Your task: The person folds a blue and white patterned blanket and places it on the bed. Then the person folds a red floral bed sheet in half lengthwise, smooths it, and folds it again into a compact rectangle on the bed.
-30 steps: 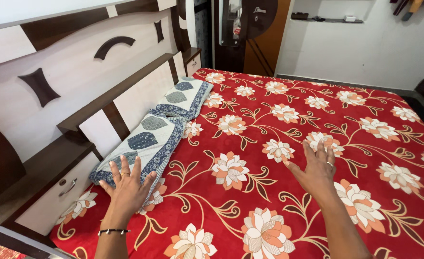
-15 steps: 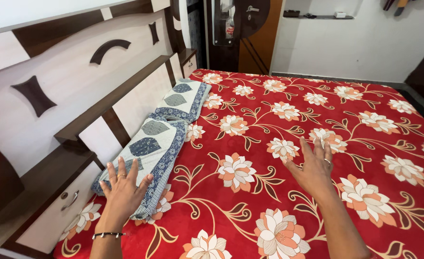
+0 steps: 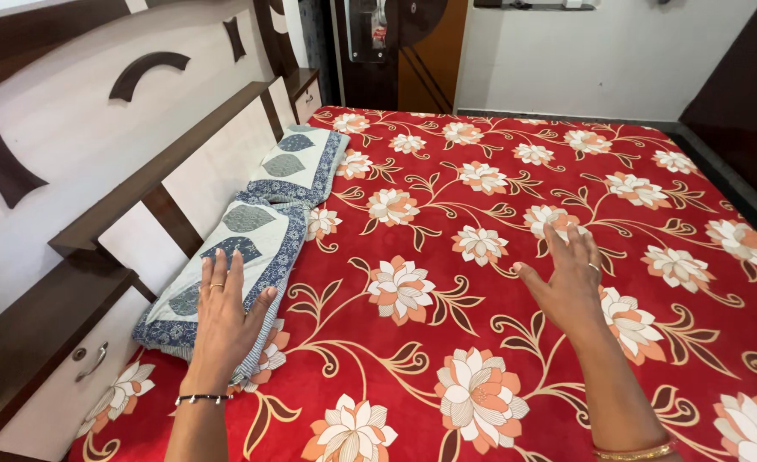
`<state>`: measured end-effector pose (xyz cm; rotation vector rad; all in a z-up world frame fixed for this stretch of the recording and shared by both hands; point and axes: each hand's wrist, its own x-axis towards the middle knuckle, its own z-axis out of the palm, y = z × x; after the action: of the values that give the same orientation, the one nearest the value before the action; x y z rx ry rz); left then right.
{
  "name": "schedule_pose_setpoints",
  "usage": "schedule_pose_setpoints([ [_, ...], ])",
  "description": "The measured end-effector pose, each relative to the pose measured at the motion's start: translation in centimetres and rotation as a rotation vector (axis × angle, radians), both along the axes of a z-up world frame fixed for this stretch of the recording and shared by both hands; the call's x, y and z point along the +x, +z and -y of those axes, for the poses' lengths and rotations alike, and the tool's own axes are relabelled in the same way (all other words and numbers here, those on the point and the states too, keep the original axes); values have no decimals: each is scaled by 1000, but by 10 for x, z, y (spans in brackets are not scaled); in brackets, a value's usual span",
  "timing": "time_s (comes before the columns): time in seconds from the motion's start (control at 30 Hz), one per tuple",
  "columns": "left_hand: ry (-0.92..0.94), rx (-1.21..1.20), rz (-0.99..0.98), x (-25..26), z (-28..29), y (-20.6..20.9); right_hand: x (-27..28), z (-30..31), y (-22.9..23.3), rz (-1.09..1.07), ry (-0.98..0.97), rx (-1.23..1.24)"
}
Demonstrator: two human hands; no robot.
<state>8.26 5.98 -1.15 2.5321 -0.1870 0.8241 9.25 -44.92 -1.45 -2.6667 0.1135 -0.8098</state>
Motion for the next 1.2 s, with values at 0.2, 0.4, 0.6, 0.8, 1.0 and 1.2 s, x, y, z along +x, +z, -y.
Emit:
schedule_pose_setpoints([
  [0.2, 37, 26, -58, -4, 21, 8, 3, 31, 1, 29, 1, 6],
  [0.4, 86, 46, -109, -17, 46, 8, 13, 55, 0, -27, -10, -27],
  [0.6, 93, 65, -86, -40, 59, 12, 18, 61, 4, 9, 32, -73],
  [0.8, 103, 84, -63, -75, 65, 24, 22, 46, 9, -22, 133, -42],
  [1.0, 190, 107, -19, -123, 71, 41, 19, 23, 7, -105, 240, 66],
  [1.2, 176, 153, 171, -170, 84, 89, 6, -1, 28, 47, 384, 66],
])
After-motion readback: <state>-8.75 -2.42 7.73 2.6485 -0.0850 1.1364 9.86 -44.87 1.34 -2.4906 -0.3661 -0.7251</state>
